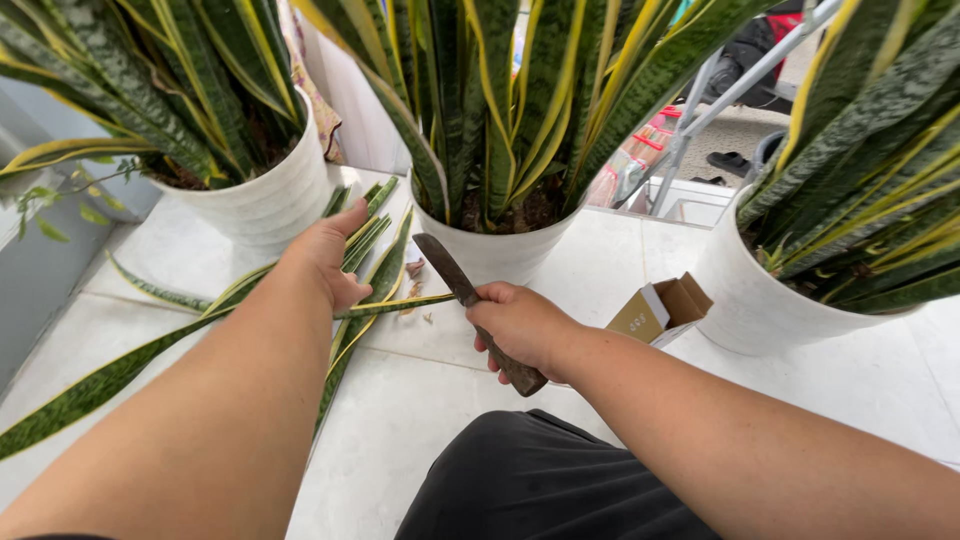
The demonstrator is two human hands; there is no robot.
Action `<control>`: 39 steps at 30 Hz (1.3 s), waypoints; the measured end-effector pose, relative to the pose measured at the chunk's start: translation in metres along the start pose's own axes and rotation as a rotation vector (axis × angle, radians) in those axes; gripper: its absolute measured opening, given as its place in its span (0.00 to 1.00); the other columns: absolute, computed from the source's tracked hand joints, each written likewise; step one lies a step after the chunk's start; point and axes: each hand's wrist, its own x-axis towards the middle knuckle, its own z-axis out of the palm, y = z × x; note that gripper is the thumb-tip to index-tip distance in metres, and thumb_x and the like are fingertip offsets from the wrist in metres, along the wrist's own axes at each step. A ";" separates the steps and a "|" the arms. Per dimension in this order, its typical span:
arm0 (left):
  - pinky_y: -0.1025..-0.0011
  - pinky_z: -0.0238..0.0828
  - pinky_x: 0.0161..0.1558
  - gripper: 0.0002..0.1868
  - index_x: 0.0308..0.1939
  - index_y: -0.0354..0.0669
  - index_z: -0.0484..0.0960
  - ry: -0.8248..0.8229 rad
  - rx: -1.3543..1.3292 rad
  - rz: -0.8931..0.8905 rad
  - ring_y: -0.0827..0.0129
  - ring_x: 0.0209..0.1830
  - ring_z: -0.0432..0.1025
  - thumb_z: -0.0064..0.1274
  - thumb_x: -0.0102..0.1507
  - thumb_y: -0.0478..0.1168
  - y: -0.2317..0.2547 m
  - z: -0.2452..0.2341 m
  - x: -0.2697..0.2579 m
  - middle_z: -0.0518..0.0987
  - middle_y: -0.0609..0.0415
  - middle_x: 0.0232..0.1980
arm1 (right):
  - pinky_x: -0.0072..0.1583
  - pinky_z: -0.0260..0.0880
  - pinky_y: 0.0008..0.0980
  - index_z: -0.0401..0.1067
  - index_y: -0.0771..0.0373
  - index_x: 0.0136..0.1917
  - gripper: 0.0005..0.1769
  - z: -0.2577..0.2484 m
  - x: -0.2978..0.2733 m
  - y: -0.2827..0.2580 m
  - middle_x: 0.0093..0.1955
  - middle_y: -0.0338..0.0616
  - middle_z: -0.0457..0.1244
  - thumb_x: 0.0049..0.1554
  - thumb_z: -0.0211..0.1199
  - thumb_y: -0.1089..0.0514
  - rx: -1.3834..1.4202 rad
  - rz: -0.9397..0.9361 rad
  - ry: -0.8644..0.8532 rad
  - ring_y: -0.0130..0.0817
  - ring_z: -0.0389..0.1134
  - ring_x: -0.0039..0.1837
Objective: The person uses a knife to cut the leaves of a snake plant at the base. The person holds the leaves with one hand and cuts them with the other, placing the cut leaves on the floor.
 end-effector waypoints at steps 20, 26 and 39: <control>0.61 0.57 0.73 0.34 0.70 0.41 0.69 -0.545 0.374 0.202 0.58 0.74 0.63 0.58 0.61 0.44 -0.166 0.196 -0.148 0.71 0.53 0.72 | 0.37 0.69 0.40 0.64 0.56 0.68 0.26 -0.125 -0.125 0.099 0.43 0.45 0.62 0.55 0.54 0.58 0.394 -0.056 0.471 0.35 0.64 0.36; 0.65 0.67 0.65 0.37 0.69 0.40 0.74 -0.714 0.531 0.611 0.62 0.67 0.73 0.63 0.57 0.45 -0.197 0.298 -0.197 0.79 0.48 0.66 | 0.38 0.69 0.40 0.60 0.59 0.69 0.27 -0.170 -0.168 0.131 0.45 0.44 0.62 0.56 0.53 0.56 0.473 -0.164 0.724 0.34 0.64 0.37; 0.66 0.75 0.54 0.33 0.66 0.52 0.74 -0.732 0.617 0.986 0.65 0.54 0.80 0.60 0.59 0.54 -0.221 0.428 -0.296 0.84 0.53 0.57 | 0.47 0.72 0.37 0.56 0.61 0.71 0.29 -0.228 -0.220 0.135 0.43 0.46 0.69 0.59 0.53 0.51 0.037 -0.411 1.077 0.34 0.72 0.43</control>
